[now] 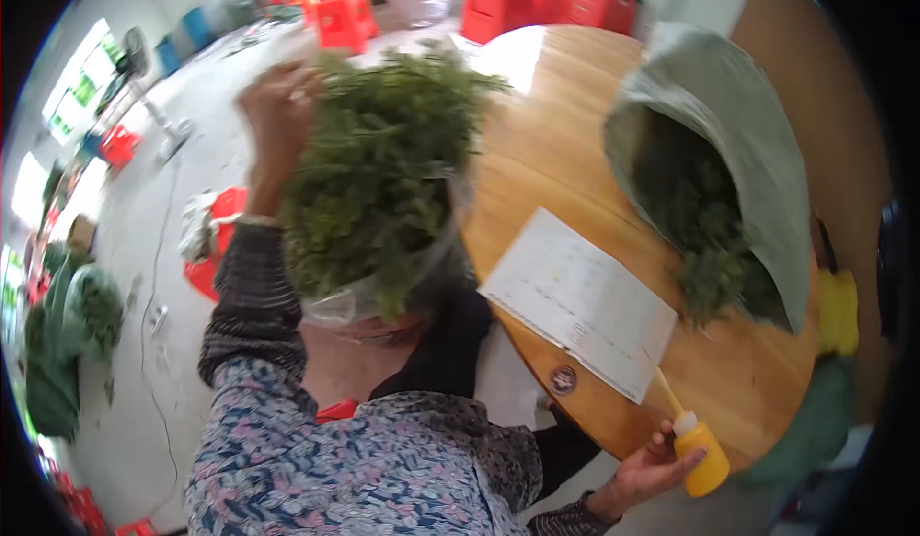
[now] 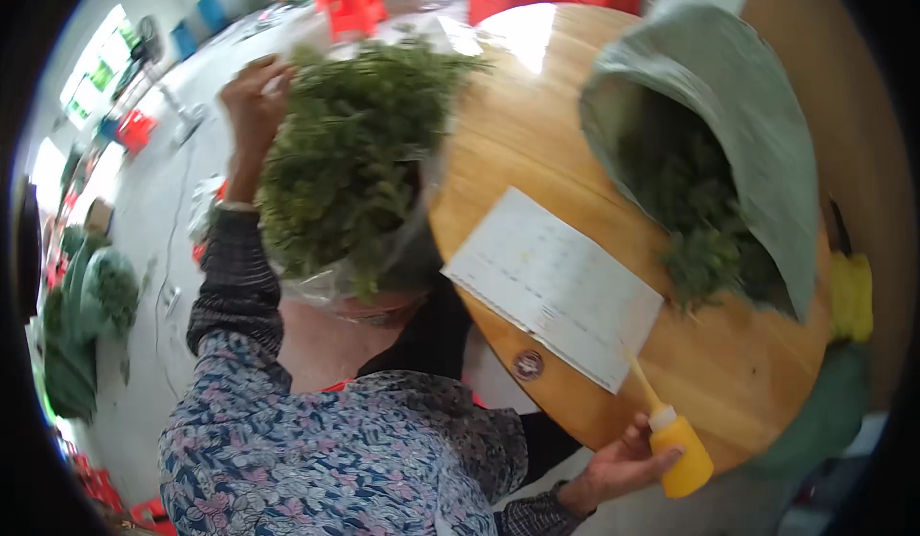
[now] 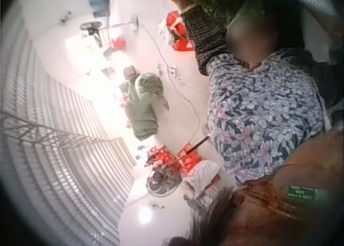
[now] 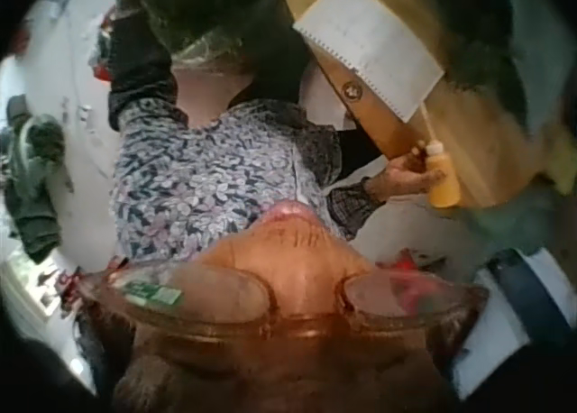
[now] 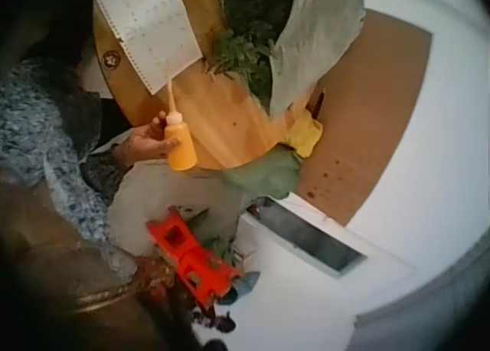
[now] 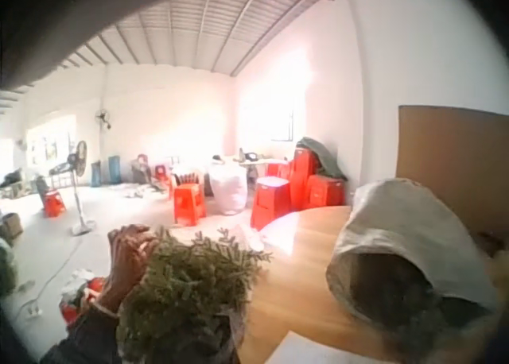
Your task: Apply adhesive to plant sprigs and place them on a paper template.
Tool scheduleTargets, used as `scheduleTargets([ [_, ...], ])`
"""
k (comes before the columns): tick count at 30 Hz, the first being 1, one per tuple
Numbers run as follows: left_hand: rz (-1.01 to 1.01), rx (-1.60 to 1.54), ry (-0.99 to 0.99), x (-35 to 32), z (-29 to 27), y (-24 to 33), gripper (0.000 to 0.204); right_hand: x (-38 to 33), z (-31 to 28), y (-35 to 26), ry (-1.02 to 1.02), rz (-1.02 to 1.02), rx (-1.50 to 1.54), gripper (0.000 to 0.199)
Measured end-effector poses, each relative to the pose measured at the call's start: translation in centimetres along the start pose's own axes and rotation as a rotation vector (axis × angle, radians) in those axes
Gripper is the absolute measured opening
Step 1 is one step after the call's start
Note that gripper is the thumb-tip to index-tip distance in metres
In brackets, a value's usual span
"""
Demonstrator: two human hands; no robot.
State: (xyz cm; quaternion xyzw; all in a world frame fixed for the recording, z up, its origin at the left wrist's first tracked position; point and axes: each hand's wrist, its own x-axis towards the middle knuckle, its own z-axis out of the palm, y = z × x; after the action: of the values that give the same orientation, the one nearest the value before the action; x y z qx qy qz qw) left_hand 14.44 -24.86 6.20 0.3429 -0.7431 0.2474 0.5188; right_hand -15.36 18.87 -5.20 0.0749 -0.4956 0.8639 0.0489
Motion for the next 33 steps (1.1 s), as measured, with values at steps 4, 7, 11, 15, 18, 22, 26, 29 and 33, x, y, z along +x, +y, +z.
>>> scheduleTargets([
  [4, 0.042, 0.068, 0.043, -1.2, 0.1, 5.5, 0.022, 0.5, -0.4, 0.9, 0.051, -0.002, 0.028, 0.042],
  [7, 0.122, -0.391, -0.140, -0.5, 0.2, 15.3, 0.017, 0.5, -0.3, 0.2, 0.102, -0.033, 0.018, 0.040],
  [11, 0.222, -0.919, -0.463, -2.8, 5.1, 26.9, 0.006, 0.5, -0.4, -0.4, 0.128, -0.036, 0.023, 0.037],
  [15, 0.440, -0.982, -0.542, -3.1, 9.6, 34.9, 0.010, 0.4, 0.7, -0.9, 0.148, -0.054, 0.051, 0.036],
  [18, 0.383, -1.051, -0.644, -3.7, 10.5, 38.4, 0.012, 0.1, 0.6, -0.8, 0.156, -0.062, 0.060, 0.037],
  [22, 0.158, -1.124, -0.799, -4.6, 11.5, 40.7, 0.016, 0.0, 0.0, -0.4, 0.150, -0.072, 0.067, 0.037],
  [26, 0.102, -1.356, -0.712, -4.9, 12.1, 40.2, 0.019, 0.0, -0.8, -0.4, 0.074, 0.001, 0.078, 0.046],
  [29, 0.061, -1.390, -0.812, -4.8, 11.0, 40.0, 0.019, 0.2, -1.2, -0.4, 0.073, -0.008, 0.075, 0.045],
  [33, -0.051, -1.435, -0.896, -4.1, 9.7, 39.5, 0.019, 0.3, -0.4, -0.4, 0.072, -0.031, 0.079, 0.042],
])
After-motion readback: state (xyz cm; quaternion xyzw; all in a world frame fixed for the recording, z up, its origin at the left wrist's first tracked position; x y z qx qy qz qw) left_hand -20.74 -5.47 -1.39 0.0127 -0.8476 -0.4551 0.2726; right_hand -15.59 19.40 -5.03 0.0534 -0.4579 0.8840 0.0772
